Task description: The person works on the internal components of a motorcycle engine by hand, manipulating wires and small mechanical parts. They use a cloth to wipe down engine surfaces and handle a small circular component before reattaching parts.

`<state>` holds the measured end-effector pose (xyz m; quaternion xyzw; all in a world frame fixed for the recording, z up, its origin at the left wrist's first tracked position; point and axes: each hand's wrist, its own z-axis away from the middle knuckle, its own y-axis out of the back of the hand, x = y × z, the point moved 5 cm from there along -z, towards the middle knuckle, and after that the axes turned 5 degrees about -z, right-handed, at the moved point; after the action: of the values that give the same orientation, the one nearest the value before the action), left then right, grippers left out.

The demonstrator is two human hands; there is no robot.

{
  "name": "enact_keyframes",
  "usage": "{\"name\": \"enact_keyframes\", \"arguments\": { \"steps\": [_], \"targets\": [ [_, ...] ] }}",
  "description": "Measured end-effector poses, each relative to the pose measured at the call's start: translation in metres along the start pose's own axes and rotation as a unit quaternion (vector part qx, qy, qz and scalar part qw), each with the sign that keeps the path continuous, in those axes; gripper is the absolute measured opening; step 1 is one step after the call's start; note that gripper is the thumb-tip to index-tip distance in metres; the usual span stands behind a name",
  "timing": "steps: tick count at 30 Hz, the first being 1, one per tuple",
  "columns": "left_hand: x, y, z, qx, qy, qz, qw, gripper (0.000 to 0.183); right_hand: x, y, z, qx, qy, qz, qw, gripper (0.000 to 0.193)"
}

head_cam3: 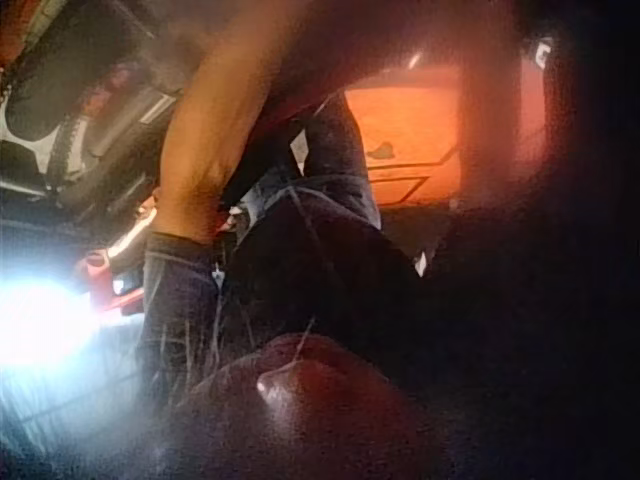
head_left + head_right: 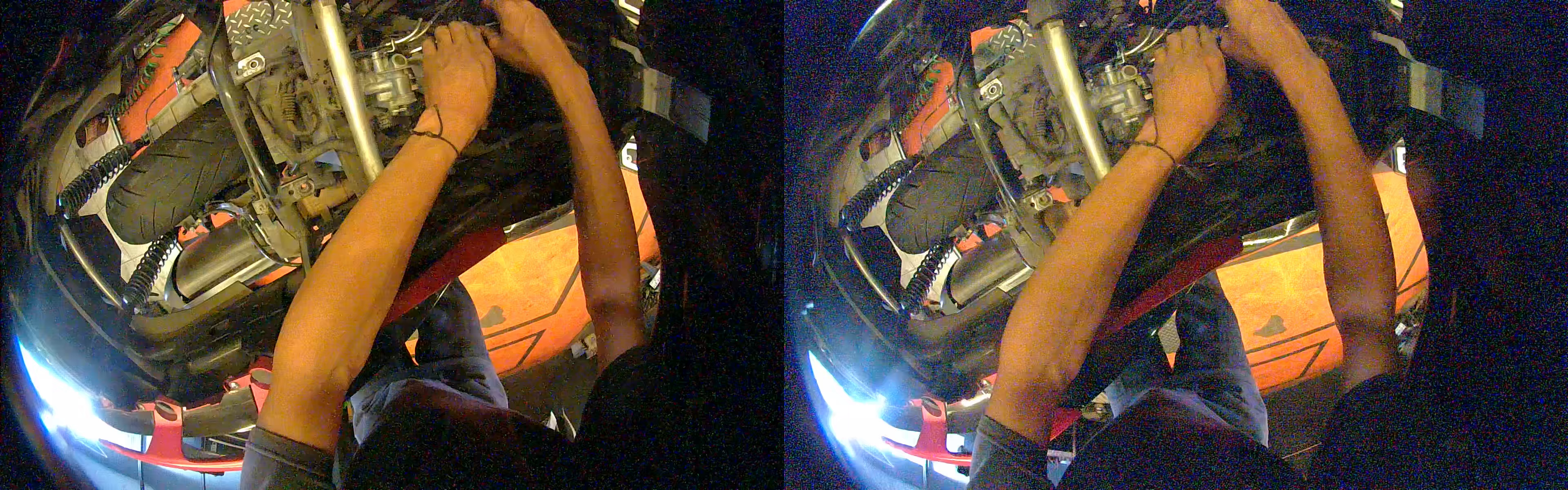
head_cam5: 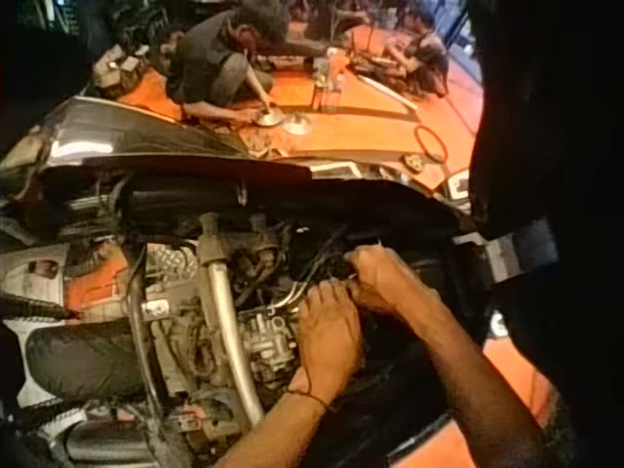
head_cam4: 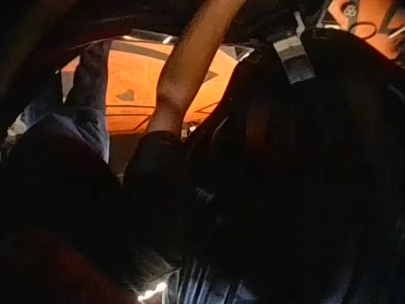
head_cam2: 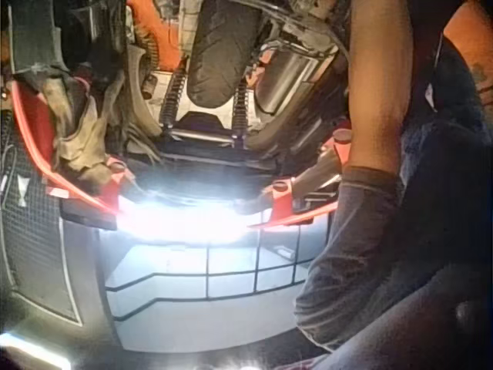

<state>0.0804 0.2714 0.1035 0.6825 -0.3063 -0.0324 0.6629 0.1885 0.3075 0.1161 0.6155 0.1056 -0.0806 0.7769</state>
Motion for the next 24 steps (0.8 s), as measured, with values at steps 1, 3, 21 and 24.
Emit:
{"name": "enact_keyframes", "arguments": {
  "steps": [1,3,21,24],
  "targets": [
    [-0.004,-0.004,0.000,-0.003,-0.003,0.012,1.000,0.026,-0.003,-0.001,0.000,-0.028,-0.027,0.004,0.999,0.028],
    [-0.014,-0.009,-0.001,0.014,0.010,0.044,0.999,0.020,-0.011,-0.004,-0.002,-0.105,-0.065,0.033,0.992,0.038],
    [-0.023,-0.009,-0.008,0.036,0.052,0.079,0.995,0.010,0.003,-0.020,0.001,-0.120,-0.018,0.044,0.992,0.036],
    [-0.024,-0.011,-0.006,0.071,0.049,0.108,0.990,0.011,-0.003,-0.021,0.015,-0.065,-0.024,0.035,0.997,0.031]
  ]
}}
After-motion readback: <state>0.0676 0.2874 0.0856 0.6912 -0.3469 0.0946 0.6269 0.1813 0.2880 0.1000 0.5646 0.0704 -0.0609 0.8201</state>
